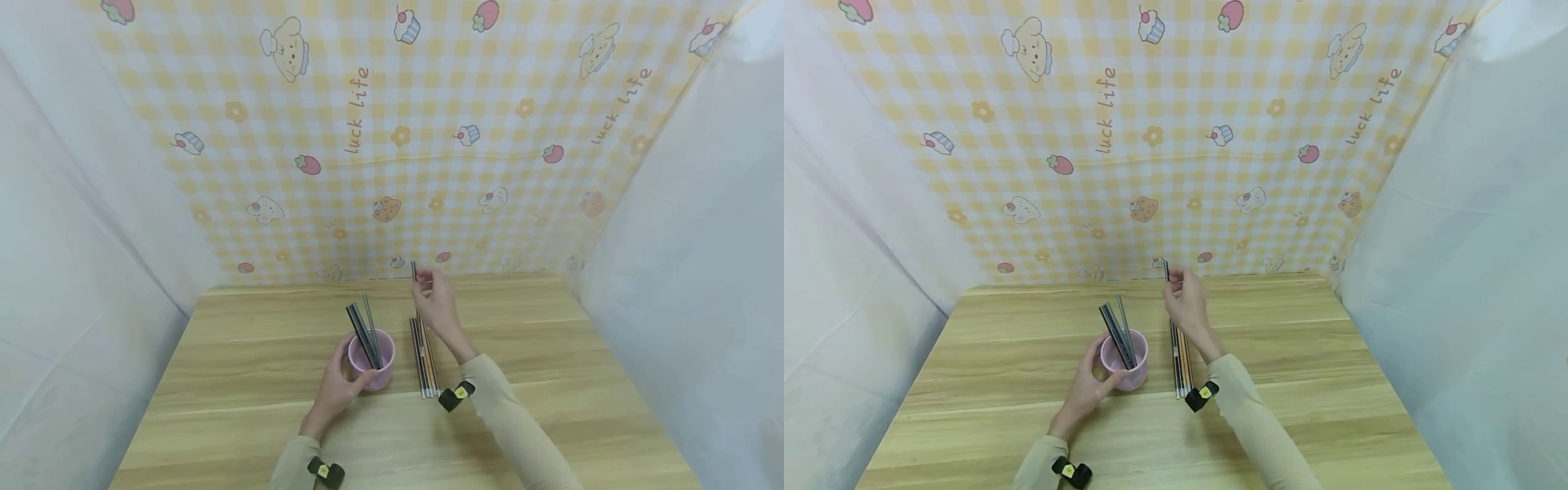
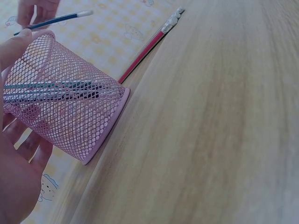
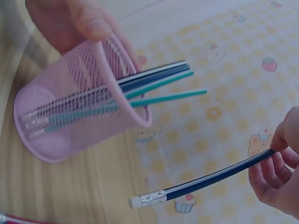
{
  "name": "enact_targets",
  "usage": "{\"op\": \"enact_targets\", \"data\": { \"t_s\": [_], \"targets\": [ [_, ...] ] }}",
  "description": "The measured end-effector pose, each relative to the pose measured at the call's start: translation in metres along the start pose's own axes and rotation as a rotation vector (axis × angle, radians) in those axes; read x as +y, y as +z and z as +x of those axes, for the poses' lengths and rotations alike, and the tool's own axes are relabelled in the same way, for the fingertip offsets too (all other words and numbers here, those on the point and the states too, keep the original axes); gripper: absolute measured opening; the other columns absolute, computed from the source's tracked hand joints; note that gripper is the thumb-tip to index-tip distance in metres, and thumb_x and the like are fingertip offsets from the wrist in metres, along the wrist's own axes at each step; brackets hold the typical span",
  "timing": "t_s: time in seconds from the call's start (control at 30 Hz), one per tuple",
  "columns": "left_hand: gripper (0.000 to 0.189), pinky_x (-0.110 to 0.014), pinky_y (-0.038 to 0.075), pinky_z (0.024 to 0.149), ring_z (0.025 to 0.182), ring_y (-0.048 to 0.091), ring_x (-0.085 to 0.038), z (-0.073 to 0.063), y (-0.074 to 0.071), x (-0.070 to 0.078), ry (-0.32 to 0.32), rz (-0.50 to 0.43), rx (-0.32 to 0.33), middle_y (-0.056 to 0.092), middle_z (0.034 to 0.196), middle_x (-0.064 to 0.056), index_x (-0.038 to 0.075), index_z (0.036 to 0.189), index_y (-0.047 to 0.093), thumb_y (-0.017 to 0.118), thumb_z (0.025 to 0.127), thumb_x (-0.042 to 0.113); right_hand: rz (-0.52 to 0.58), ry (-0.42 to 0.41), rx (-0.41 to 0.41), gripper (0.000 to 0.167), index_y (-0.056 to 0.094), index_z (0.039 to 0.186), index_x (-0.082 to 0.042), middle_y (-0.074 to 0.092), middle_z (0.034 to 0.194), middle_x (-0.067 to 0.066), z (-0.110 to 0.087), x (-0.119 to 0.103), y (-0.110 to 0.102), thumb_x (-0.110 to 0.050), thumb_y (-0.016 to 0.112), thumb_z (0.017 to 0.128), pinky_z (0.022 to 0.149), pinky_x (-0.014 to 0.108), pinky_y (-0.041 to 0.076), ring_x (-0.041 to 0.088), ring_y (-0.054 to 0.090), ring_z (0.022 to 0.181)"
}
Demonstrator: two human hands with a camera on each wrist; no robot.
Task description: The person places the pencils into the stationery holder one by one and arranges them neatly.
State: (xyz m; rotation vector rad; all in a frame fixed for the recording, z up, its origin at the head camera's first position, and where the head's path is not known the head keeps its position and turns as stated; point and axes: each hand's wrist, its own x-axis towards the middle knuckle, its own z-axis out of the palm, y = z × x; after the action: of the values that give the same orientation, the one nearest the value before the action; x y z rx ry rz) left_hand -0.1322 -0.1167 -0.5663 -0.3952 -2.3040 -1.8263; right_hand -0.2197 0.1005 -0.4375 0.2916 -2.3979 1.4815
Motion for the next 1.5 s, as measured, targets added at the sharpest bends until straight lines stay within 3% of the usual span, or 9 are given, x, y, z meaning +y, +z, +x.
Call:
{"op": "enact_targets", "data": {
  "t_s": [0.27,0.43,0.67,0.83,0.93,1.13,1.37,1.5],
  "targets": [
    [0.081,-0.055,0.045,0.111,0.131,0.054,-0.040,-0.002,-0.006,0.031,-0.022,0.008,-0.021,0.054,0.145,-0.024,-0.004,0.149,0.039,0.083,0.082,0.010,0.177,-0.088,0.071,0.027,0.057,0.121,0.008,0.063,0.109,0.024,0.000,-0.028,0.007,0.004,0.059,0.095,0.070,0.013,0.055,0.036,0.066,0.095],
    [0.080,-0.057,0.045,0.111,0.130,0.055,-0.042,-0.002,-0.007,0.038,-0.002,0.003,-0.020,0.055,0.144,-0.025,-0.005,0.148,0.041,0.083,0.081,0.008,0.252,-0.130,0.057,0.029,0.055,0.122,0.012,0.062,0.110,0.028,-0.003,-0.042,0.016,0.010,0.060,0.093,0.066,0.009,0.053,0.040,0.065,0.095],
    [0.082,-0.061,0.041,0.112,0.132,0.053,-0.044,-0.001,-0.006,0.039,0.008,-0.029,-0.017,0.053,0.145,-0.028,-0.009,0.148,0.040,0.084,0.080,0.006,0.252,-0.148,-0.020,0.027,0.054,0.117,0.016,0.063,0.105,0.032,-0.020,-0.066,0.027,0.014,0.059,0.090,0.067,0.013,0.057,0.042,0.066,0.091],
    [0.081,-0.060,0.041,0.113,0.133,0.052,-0.043,0.000,-0.006,0.040,-0.004,-0.033,-0.023,0.053,0.145,-0.027,-0.008,0.148,0.039,0.083,0.081,0.006,0.233,-0.203,-0.062,0.025,0.055,0.112,0.018,0.064,0.099,0.032,-0.032,-0.078,0.032,0.017,0.059,0.087,0.066,0.027,0.063,0.044,0.067,0.086],
    [0.080,-0.062,0.040,0.113,0.134,0.051,-0.043,0.000,-0.007,0.040,-0.009,-0.044,-0.024,0.053,0.145,-0.026,-0.006,0.148,0.039,0.083,0.082,0.006,0.226,-0.200,-0.083,0.025,0.057,0.113,0.015,0.065,0.100,0.030,-0.034,-0.067,0.042,0.016,0.061,0.088,0.066,0.034,0.064,0.042,0.068,0.086],
    [0.080,-0.063,0.042,0.110,0.133,0.052,-0.042,0.000,-0.007,0.040,-0.012,-0.020,-0.035,0.053,0.146,-0.025,-0.005,0.149,0.039,0.082,0.083,0.007,0.170,-0.160,-0.134,0.026,0.061,0.113,0.005,0.068,0.101,0.019,-0.036,-0.034,0.064,0.007,0.065,0.088,0.066,0.022,0.061,0.030,0.069,0.086],
    [0.084,-0.061,0.045,0.109,0.134,0.052,-0.041,0.001,0.000,0.007,0.003,0.019,-0.018,0.049,0.150,-0.022,0.004,0.153,0.036,0.081,0.083,0.006,0.070,-0.183,-0.209,0.027,0.060,0.115,0.003,0.067,0.099,0.014,-0.047,-0.023,0.074,0.004,0.067,0.089,0.065,0.016,0.059,0.023,0.067,0.085],
    [0.084,-0.058,0.046,0.110,0.134,0.052,-0.035,0.001,-0.001,-0.001,0.009,0.006,-0.026,0.049,0.152,-0.015,0.012,0.153,0.037,0.083,0.083,0.011,0.053,-0.203,-0.228,0.027,0.060,0.113,0.003,0.066,0.098,0.013,-0.051,-0.016,0.079,0.006,0.068,0.087,0.063,0.017,0.058,0.020,0.065,0.083]
  ]
}}
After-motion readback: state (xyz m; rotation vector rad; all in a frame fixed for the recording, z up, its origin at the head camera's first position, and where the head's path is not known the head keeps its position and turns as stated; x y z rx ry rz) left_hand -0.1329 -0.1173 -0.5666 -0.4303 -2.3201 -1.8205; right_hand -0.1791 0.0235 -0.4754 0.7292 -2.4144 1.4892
